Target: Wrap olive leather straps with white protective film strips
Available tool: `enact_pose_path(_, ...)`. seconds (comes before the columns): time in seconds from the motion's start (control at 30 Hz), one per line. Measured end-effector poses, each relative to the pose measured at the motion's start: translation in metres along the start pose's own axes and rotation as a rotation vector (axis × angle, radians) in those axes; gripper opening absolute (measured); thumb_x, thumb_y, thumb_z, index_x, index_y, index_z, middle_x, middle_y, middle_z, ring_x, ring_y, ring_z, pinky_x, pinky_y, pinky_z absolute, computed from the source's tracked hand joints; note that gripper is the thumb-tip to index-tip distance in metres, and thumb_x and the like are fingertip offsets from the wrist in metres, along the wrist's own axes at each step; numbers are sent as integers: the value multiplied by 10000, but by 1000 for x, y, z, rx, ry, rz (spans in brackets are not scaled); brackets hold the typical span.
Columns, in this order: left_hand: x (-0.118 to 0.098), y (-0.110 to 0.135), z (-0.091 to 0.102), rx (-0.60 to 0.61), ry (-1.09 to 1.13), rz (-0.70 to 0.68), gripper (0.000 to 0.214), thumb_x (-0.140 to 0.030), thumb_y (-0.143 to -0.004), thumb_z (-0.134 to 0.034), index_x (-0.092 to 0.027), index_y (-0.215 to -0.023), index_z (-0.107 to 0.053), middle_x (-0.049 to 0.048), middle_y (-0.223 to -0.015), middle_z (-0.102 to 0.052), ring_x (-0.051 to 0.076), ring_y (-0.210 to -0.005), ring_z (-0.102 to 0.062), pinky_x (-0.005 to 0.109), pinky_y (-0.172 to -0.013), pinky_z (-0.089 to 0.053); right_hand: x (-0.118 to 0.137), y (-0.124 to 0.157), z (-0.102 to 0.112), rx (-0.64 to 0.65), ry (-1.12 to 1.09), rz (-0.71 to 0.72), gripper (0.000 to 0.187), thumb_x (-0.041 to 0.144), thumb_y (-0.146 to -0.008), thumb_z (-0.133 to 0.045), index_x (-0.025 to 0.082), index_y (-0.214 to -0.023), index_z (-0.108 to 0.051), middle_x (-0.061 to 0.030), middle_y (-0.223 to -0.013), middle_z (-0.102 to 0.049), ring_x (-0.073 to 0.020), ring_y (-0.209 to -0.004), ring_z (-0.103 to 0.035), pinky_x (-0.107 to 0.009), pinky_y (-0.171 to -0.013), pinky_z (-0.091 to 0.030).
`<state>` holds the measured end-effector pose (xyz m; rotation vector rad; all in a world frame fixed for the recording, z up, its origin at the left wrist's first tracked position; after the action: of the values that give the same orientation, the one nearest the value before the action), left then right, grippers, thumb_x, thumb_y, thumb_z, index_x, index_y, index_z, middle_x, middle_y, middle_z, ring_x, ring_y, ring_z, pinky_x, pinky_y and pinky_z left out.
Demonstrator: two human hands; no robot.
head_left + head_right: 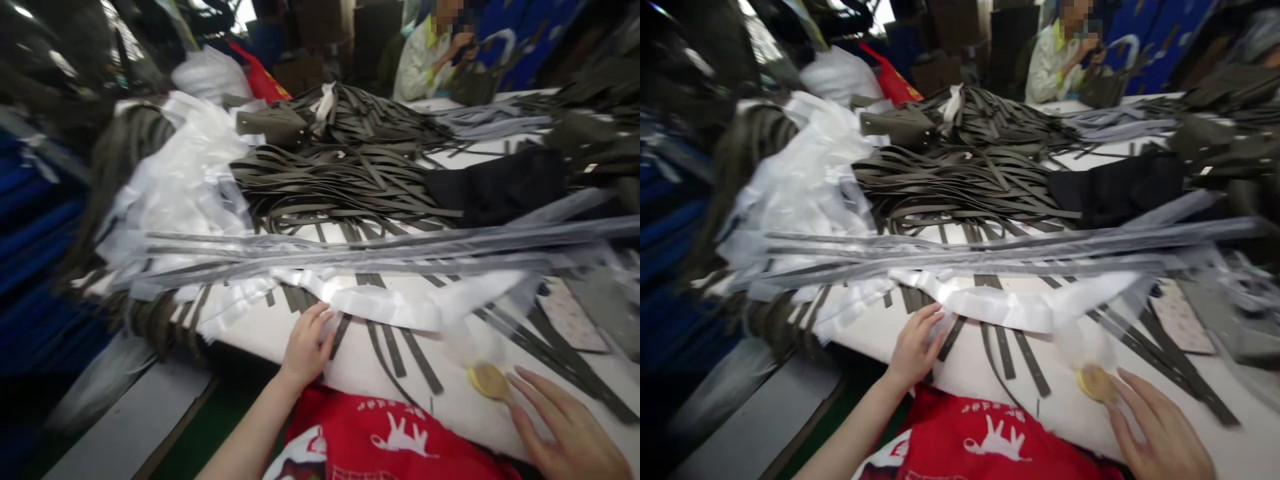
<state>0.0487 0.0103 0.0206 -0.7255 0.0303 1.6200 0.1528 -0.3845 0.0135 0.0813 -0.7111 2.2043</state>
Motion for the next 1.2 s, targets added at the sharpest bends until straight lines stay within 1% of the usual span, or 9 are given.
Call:
enact_pose_path(0.1,-2,0,-8,17,19,-45,294,-173,-923,-558,-191,-1217,-556,115,-1287,-585,243,-1217,-548,445,-1026,-501,-7,6,14,-25,92,-49,344,335,-918,-565,220,-1242,-592,-82,-1200,-666,-238,-1029,-653,-400,-958,-499)
enact_pose_path(0.43,-24,-2,-8,-12,-27,-180,276,-186,-932,-559,-173,-1207,-567,124,-1256,-595,244,-1165,-579,426,-991,-526,-35,-36,-1,38,96,-236,267,217,-901,-495,200,-1142,-608,-90,-1116,-675,-232,-1035,-647,-395,-923,-536)
enact_pose_path(0.57,-28,-3,-6,-7,-57,-184,264,-213,-941,-546,-180,-1202,-571,128,-1245,-600,246,-1140,-596,427,-968,-546,-46,-57,-13,225,83,-139,642,42,-721,-483,239,-1327,-565,-111,-1491,-409,-284,-1355,-429,-487,-1111,-406)
enact_pose_path(0.67,-32,-4,-8,24,-71,-182,257,-222,-941,-535,-192,-1195,-571,125,-1253,-598,247,-1140,-602,427,-966,-552,-46,-71,-21,394,-5,-42,436,105,-713,-568,234,-1109,-698,-92,-1548,-331,-325,-1437,-289,-530,-1151,-327)
enact_pose_path(0.73,-34,-6,-9,41,-84,-176,260,-220,-938,-534,-198,-1194,-568,122,-1258,-597,249,-1146,-603,426,-967,-554,-46,-78,-21,454,-62,-4,145,192,-761,-615,215,-852,-725,-82,-1478,-446,-325,-1414,-330,-536,-1142,-325)
enact_pose_path(0.83,-38,-8,-11,51,-100,-177,251,-215,-934,-535,-204,-1182,-570,116,-1244,-605,246,-1136,-611,421,-966,-557,-49,-88,-16,461,-114,16,135,259,-824,-608,208,-722,-679,-75,-1307,-608,-300,-1315,-469,-540,-1125,-322)
enact_pose_path(1.0,-44,-9,-18,108,-113,-182,232,-194,-929,-532,-205,-1157,-579,111,-1240,-609,241,-1135,-611,420,-958,-563,-50,-100,-22,601,-127,-102,235,305,-913,-482,201,-794,-657,-45,-801,-702,-223,-875,-662,-400,-903,-474)
enact_pose_path(1.1,-45,-12,-23,150,-109,-178,236,-186,-929,-522,-210,-1155,-582,106,-1251,-608,240,-1148,-604,422,-950,-567,-58,-106,-36,632,-120,-303,460,428,-995,-320,202,-798,-668,-51,-779,-716,-207,-755,-669,-305,-657,-461)
enact_pose_path(1.2,-48,-14,-24,159,-109,-170,228,-189,-927,-524,-213,-1144,-589,103,-1245,-614,242,-1155,-602,431,-942,-572,-70,-110,-52,562,117,-350,461,398,-1015,-277,195,-1131,-674,-95,-802,-739,-247,-743,-699,-309,-610,-439)
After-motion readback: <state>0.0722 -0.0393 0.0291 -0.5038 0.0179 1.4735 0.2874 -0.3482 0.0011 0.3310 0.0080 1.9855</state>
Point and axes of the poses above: each hand's wrist, its own y-axis away from the middle knuckle, its own z-axis out of the back of the hand, x = y × z, the point moved 5 cm from there along -y, towards the middle knuckle
